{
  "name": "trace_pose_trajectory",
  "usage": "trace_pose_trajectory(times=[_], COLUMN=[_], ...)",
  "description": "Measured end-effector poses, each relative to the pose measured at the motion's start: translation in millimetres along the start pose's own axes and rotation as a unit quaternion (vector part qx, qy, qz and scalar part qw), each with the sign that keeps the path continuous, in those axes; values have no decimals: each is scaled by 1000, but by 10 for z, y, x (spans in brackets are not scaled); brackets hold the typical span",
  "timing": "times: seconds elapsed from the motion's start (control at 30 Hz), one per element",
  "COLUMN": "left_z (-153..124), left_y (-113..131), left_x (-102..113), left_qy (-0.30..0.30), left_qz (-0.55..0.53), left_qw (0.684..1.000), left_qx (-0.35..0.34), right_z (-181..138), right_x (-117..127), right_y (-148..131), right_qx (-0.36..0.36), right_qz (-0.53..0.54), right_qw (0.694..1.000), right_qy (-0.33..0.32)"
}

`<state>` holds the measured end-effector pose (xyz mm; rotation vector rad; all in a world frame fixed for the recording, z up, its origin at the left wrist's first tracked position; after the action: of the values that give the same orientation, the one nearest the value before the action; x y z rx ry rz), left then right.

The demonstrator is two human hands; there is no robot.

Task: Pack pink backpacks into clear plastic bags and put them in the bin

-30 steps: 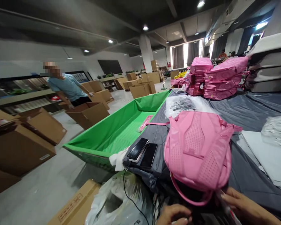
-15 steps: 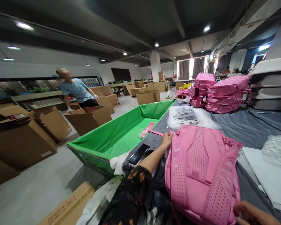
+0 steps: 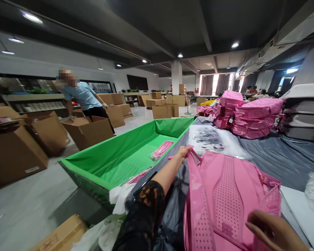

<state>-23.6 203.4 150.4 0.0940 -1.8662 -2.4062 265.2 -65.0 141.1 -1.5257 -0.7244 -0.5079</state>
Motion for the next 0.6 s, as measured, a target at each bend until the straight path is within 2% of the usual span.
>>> trace_pose_trajectory(times=[0.17,0.27,0.33,0.4,0.47,0.53,0.6], left_z=[-106,-176,-150,-79,2,62,85], left_y=[240,315,326,306,251,164,63], left_x=[-29,-59,-27,28,56,1,-161], left_qy=[-71,-77,-62,-39,-18,-7,-18], left_qz=[-54,-56,-46,-34,-23,-16,-17], left_qw=[995,992,992,993,993,995,996], left_qx=[-46,-84,-100,-109,-110,-103,-88], right_z=[1312,2133,2523,2726,2740,2607,2398], right_x=[144,-27,-200,-366,-503,-587,-587], right_y=[-622,-911,-1063,-1126,-1086,-969,-817], right_qx=[120,179,199,192,175,159,139], right_qz=[-36,-52,-45,-29,-9,11,29], right_qw=[982,976,976,979,984,987,989], right_qy=[139,113,77,57,31,-9,-36])
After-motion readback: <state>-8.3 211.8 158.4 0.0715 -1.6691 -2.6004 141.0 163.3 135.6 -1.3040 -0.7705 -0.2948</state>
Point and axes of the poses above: each hand's wrist, its own z-axis towards the middle knuckle, its own x-axis out of the back of the hand, y = z × x, the point moved 4 cm from there along z, towards the middle knuckle, and after that the axes turned 15 degrees about -x, right-handed, at the moved point
